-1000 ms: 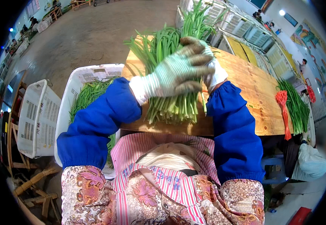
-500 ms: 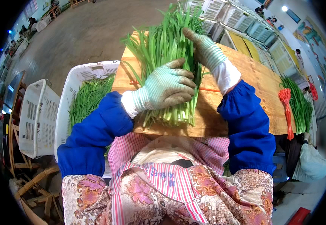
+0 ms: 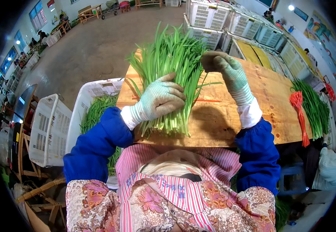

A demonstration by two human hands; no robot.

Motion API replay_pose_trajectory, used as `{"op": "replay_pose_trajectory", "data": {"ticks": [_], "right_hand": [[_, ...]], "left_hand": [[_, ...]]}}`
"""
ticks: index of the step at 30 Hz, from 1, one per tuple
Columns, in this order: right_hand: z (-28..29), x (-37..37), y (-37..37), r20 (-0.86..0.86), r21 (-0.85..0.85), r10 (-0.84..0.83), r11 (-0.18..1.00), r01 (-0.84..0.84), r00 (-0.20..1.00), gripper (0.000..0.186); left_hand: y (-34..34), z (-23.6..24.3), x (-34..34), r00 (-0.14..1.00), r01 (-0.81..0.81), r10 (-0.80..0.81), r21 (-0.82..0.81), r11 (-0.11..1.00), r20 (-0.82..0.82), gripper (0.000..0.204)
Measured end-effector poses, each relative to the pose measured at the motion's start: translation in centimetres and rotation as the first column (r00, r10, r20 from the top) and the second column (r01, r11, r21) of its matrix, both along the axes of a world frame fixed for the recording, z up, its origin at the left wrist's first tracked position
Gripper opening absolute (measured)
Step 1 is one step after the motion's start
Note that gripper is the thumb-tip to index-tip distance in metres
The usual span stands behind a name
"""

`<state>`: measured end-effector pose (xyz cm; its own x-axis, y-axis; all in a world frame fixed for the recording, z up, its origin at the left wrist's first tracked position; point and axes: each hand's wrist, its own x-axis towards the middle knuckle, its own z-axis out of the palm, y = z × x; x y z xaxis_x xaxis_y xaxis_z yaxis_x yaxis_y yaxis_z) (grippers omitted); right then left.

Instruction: The person gathers green onions into bunches by hand, aligns the root ends, and secures them with a red tie before placing the bundles into a plastic crate.

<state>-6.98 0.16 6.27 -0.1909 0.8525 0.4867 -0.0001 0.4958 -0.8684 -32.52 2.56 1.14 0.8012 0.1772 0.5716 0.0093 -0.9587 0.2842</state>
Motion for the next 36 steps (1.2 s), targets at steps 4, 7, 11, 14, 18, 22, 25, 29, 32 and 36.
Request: {"op": "replay_pose_trajectory", "data": {"ticks": [4, 7, 11, 14, 18, 22, 25, 29, 32, 36], "right_hand": [[2.0, -4.1, 1.8, 0.054, 0.098, 0.243, 0.964, -0.247, 0.969, 0.031], [2.7, -5.9, 4.4, 0.150, 0.002, 0.068, 0.998, -0.069, 0.986, 0.028], [2.4, -6.6, 8.2, 0.611, 0.299, -0.258, 0.951, 0.084, 0.748, 0.031], [2.1, -7.0, 9.1, 0.786, 0.538, -0.503, 0.843, 0.003, 0.360, 0.031], [2.5, -6.3, 10.0, 0.916, 0.181, -0.202, 0.979, 0.092, 0.347, 0.018], [2.2, -4.3, 10.5, 0.532, 0.008, -0.117, 0.991, 0.133, 0.838, 0.016], [3.1, -2.1, 10.8, 0.326, -0.146, -0.096, 0.978, 0.150, 0.940, 0.026], [1.9, -4.9, 9.9, 0.560, 0.137, -0.113, 0.990, 0.042, 0.821, 0.029], [3.5, -5.8, 9.3, 0.946, 0.251, -0.246, 0.968, 0.004, 0.212, 0.030], [1.6, -4.9, 9.8, 0.938, 0.111, -0.135, 0.989, 0.092, 0.319, 0.024]], "left_hand": [[-0.1, -0.3, -0.1, 0.999, -0.010, 0.011, -0.012, 1.000, 0.045, 0.025], [0.0, -0.7, 0.0, 0.999, -0.010, 0.011, -0.012, 1.000, 0.052, 0.021], [-0.8, -0.2, 0.3, 0.996, -0.018, 0.020, -0.022, 1.000, 0.088, 0.020], [-1.0, 0.1, 0.8, 0.998, -0.028, 0.027, 0.020, 0.999, 0.052, 0.018], [-1.1, 0.6, 1.3, 0.996, -0.057, 0.053, 0.050, 0.997, 0.074, 0.011], [-1.1, 0.9, 1.0, 1.000, -0.029, 0.030, 0.044, 0.999, -0.011, 0.013], [-1.1, 1.2, 1.3, 1.000, -0.009, 0.010, 0.064, 0.998, -0.013, 0.013], [-1.2, 1.4, 1.4, 0.999, -0.019, 0.020, 0.039, 0.999, -0.035, 0.012], [-1.3, 1.4, 1.6, 0.998, -0.031, 0.033, 0.023, 0.999, -0.050, 0.011], [-1.2, 1.1, 1.6, 0.999, -0.032, 0.032, 0.014, 0.999, -0.023, 0.010]]}}
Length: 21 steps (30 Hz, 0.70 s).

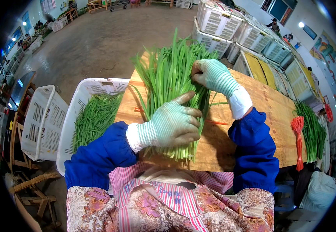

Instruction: The person gathers green onions into bunches by hand, aligns the root ends, and secures them with a red tie before placing the bundles into a plastic crate.

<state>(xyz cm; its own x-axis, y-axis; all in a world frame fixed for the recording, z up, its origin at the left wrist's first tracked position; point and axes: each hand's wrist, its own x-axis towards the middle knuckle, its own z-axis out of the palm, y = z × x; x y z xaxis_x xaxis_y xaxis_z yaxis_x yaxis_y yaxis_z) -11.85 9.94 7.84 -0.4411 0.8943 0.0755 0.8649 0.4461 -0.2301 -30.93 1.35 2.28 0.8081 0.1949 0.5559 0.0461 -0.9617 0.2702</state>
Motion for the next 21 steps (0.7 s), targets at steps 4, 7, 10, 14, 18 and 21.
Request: {"op": "replay_pose_trajectory", "data": {"ticks": [4, 7, 10, 14, 18, 21], "right_hand": [[-0.6, 1.3, 0.3, -0.399, 0.292, 0.007, 0.949, 0.120, 0.917, 0.012], [2.6, 0.7, -1.1, -0.819, -0.076, -0.093, 0.996, 0.054, 0.567, 0.012], [2.2, -1.4, -2.6, -0.691, -0.035, 0.118, 0.980, -0.196, 0.714, 0.021], [3.1, -5.3, -3.9, 0.015, -0.078, 0.200, 0.977, -0.198, 0.980, 0.028], [3.3, -8.4, -4.7, 0.443, -0.033, 0.114, 0.993, -0.111, 0.889, 0.019], [2.2, -9.3, -4.4, 0.523, -0.010, 0.179, 0.979, -0.204, 0.834, 0.019]], "left_hand": [[0.0, 0.0, 0.3, 1.000, 0.004, -0.004, 0.018, 1.000, 0.019, 0.010], [0.0, 0.0, 0.0, 1.000, 0.009, -0.010, 0.039, 0.999, 0.023, 0.010], [-0.4, 0.8, -0.1, 0.999, -0.025, 0.026, 0.029, 0.999, -0.034, 0.014], [-0.3, 0.0, 0.1, 0.998, -0.057, 0.056, 0.054, 0.997, 0.018, 0.020], [-0.3, -0.4, 0.2, 0.999, -0.032, 0.031, 0.036, 0.999, 0.023, 0.025], [-0.5, -0.6, -0.1, 0.999, -0.052, 0.051, -0.068, 0.996, -0.020, 0.024]]}}
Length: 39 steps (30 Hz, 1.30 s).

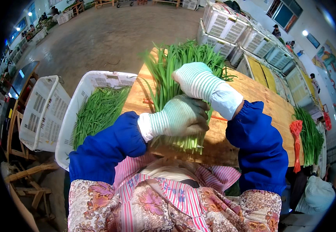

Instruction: The person gathers green onions into bunches by hand, aligns the root ends, and secures them with a red tie before placing the bundles into a plastic crate.

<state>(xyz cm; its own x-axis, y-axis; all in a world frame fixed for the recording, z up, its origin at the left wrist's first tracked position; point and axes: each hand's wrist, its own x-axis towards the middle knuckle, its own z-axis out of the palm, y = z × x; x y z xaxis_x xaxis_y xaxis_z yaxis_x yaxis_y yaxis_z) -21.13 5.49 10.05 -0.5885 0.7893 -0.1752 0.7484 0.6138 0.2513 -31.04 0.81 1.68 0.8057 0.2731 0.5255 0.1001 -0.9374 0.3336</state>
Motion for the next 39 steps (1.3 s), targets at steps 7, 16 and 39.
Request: {"op": "replay_pose_trajectory", "data": {"ticks": [7, 16, 39], "right_hand": [[0.1, 8.3, -1.6, -0.845, -0.120, -0.112, 0.993, 0.019, 0.524, 0.012], [3.5, 24.1, -24.2, -0.530, -0.706, -0.848, 0.451, 0.546, 0.014, 0.022], [-1.0, 2.3, 0.9, -0.208, 0.088, 0.012, 0.996, 0.007, 0.978, 0.020]], "left_hand": [[0.5, 0.1, 1.2, 0.993, 0.038, -0.054, 0.150, 0.988, 0.105, 0.014], [0.4, -0.3, -0.8, 0.994, 0.024, -0.036, 0.114, 0.993, 0.103, 0.013], [-0.2, -0.2, 0.9, 0.992, -0.083, 0.070, 0.137, 0.987, 0.104, 0.027]]}}
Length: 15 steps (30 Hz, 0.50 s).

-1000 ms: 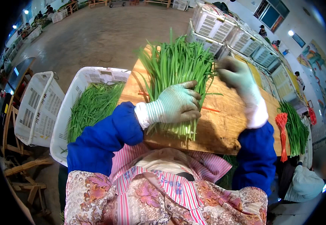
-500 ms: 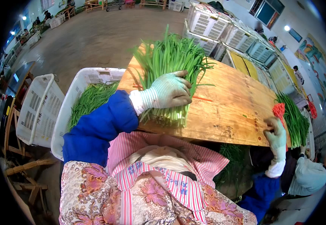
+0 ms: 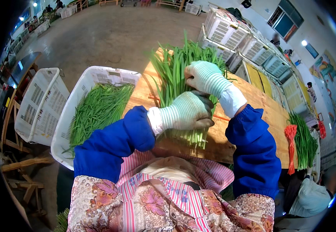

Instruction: The person gathers green onions into bunches by hand, aligns the root ends, and secures them with a red tie before placing the bundles into a plastic crate.

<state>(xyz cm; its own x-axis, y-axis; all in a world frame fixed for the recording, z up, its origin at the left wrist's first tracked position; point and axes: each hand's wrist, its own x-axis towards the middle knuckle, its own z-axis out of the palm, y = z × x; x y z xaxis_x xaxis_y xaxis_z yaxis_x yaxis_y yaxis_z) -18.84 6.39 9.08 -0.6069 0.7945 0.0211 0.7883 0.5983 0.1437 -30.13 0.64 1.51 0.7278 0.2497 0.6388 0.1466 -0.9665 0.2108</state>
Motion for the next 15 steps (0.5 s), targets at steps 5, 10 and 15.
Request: {"op": "replay_pose_trajectory", "data": {"ticks": [5, 10, 15], "right_hand": [[2.8, 3.2, 4.1, -0.247, 0.254, -0.153, 0.943, 0.216, 0.957, 0.012], [5.1, 10.0, 6.0, -0.400, 0.389, -0.211, 0.842, 0.374, 0.892, 0.044], [0.5, 7.2, 3.7, -0.606, -0.007, -0.080, 0.995, 0.095, 0.791, 0.029]], "left_hand": [[0.2, -0.3, 0.3, 0.999, 0.043, -0.043, 0.001, 0.999, 0.019, 0.024], [0.3, -0.1, 0.0, 0.992, 0.094, -0.092, -0.023, 0.995, 0.082, 0.022], [0.2, -0.1, -0.4, 0.995, 0.087, -0.085, -0.052, 0.995, 0.044, 0.011]]}}
